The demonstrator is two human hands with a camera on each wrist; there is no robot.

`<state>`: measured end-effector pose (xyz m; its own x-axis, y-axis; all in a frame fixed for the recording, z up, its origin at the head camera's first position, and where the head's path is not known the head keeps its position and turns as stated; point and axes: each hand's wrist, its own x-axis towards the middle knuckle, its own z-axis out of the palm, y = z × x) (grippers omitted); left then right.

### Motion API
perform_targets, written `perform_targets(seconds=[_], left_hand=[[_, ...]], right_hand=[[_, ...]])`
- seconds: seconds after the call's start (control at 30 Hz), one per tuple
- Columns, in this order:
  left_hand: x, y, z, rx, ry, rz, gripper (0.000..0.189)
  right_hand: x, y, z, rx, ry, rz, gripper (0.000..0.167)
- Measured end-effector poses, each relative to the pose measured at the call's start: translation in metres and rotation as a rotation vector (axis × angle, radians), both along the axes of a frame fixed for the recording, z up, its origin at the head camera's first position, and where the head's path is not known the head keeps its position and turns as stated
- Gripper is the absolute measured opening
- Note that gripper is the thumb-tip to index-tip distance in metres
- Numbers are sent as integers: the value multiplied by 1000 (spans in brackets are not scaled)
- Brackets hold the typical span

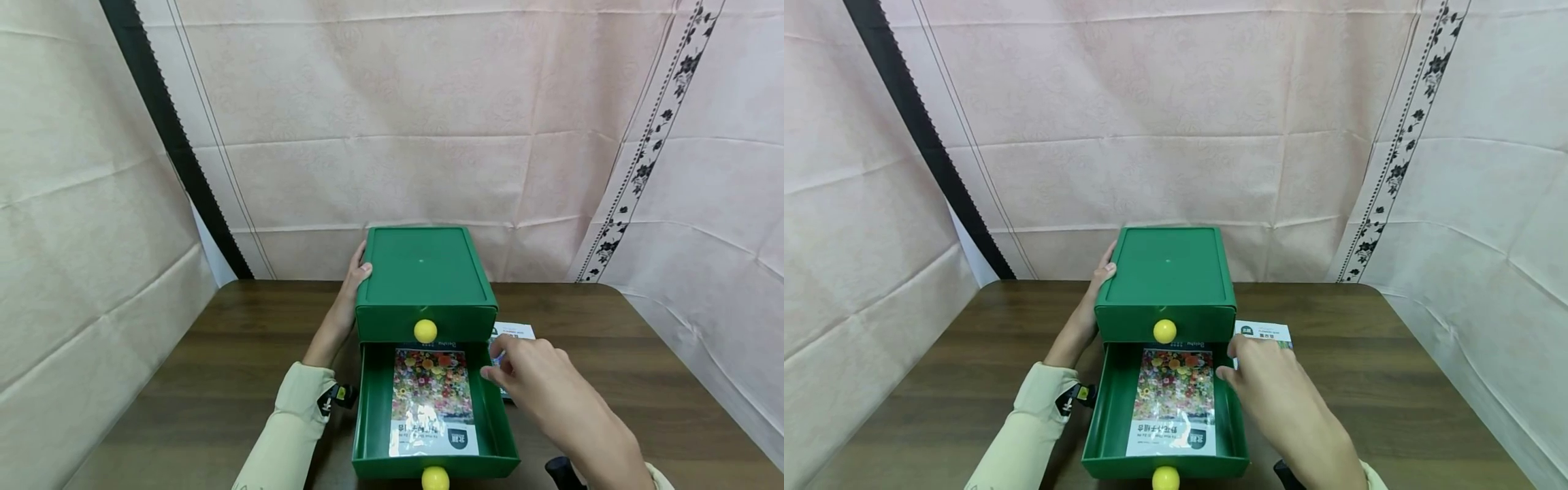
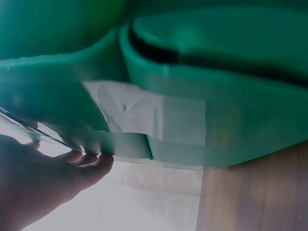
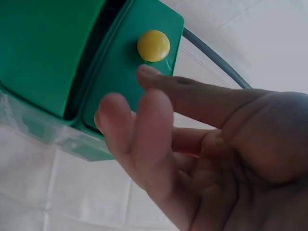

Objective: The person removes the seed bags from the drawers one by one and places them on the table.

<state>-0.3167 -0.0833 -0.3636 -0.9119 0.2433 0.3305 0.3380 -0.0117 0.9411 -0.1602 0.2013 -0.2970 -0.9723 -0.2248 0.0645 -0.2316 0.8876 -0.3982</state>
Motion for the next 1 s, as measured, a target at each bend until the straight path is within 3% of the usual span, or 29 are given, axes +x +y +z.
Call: perform_targets(seconds=[0.23,0.4,0.5,0.7,1.0], left_hand=[[0,-1,1,-1,13,-13,79],[2,-2,1,-2,-1,-4,77],[1,-2,1,-4,-9,3,78],[1,0,1,0,-4,-2,79],[1,0,1,-6,1,1,79]], right_hand=[[-3,-17,-9,-34,-152,38,10],[-3,-34,-19,8,-261,95,6],[-2,-43,-24,67,-324,79,8],[-2,-50,-33,177,-324,67,26],[0,-55,-41,174,-316,13,19]])
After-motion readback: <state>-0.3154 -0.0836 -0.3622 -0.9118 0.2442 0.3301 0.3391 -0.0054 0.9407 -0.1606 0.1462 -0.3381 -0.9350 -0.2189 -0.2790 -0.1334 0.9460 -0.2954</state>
